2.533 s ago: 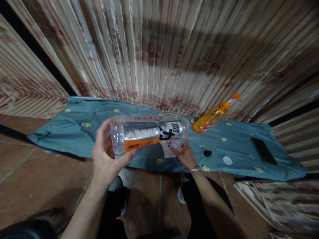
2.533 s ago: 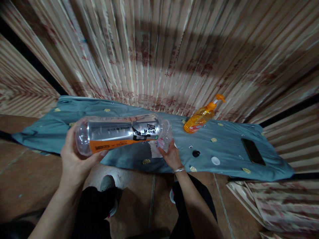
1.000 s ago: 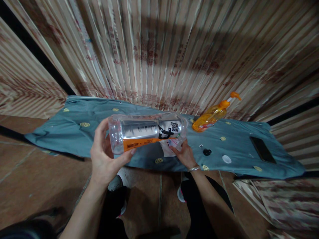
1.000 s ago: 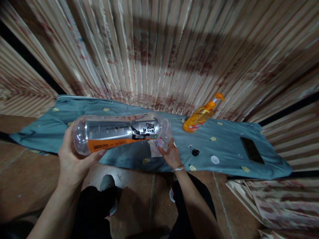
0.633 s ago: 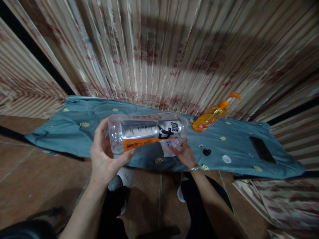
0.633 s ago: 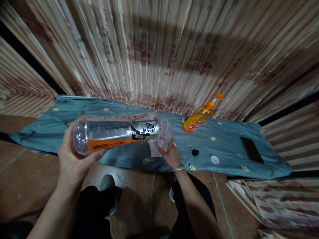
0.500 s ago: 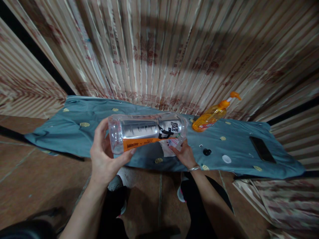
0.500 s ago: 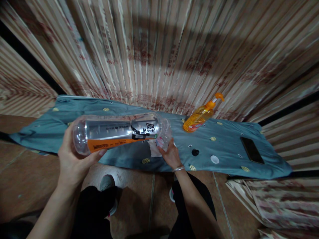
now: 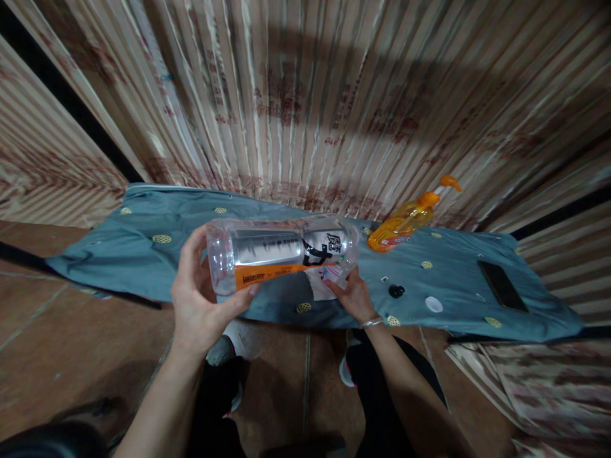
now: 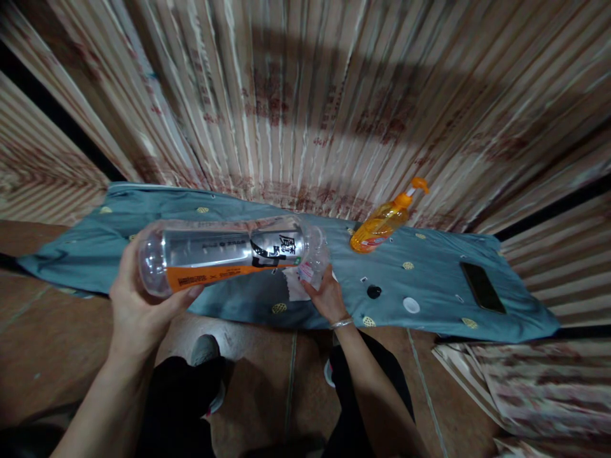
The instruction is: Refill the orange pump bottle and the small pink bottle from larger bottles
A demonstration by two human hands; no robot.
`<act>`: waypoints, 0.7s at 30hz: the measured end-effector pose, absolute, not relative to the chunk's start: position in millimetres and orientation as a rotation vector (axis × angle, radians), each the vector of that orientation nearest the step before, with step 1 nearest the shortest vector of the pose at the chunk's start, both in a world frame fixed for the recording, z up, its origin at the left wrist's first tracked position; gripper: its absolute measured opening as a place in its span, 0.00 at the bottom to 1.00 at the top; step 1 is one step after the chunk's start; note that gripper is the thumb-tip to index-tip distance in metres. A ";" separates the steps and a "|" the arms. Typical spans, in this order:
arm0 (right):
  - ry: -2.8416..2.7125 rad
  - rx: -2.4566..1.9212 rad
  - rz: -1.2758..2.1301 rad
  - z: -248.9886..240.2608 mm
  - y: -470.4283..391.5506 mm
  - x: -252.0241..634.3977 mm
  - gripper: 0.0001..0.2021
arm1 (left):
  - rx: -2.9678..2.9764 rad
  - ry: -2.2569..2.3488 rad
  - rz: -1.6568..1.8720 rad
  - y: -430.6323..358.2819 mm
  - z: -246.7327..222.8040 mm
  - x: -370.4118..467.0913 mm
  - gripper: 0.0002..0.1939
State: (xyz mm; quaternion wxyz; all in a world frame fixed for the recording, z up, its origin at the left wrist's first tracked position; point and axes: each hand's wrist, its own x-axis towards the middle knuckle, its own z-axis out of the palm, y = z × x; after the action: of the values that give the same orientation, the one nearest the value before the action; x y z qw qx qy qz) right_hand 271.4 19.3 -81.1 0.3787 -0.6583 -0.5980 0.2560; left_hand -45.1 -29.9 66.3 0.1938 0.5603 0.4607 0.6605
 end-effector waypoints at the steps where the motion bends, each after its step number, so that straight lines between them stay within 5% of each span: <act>1: -1.526 -1.689 0.656 -81.2 19.4 271.5 0.29 | 1.583 1.292 1.854 -29.6 65.8 -45.3 0.48; 21: -1.568 -1.645 0.594 -92.0 21.5 274.7 0.29 | 1.747 1.199 1.967 -21.1 57.1 -48.6 0.48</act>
State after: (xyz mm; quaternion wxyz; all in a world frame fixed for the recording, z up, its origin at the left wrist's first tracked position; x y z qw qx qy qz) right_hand 274.7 21.5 -92.0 0.3859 -0.6460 -0.6159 0.2333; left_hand -48.6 -21.1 57.1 0.1247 0.5996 0.4116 0.6750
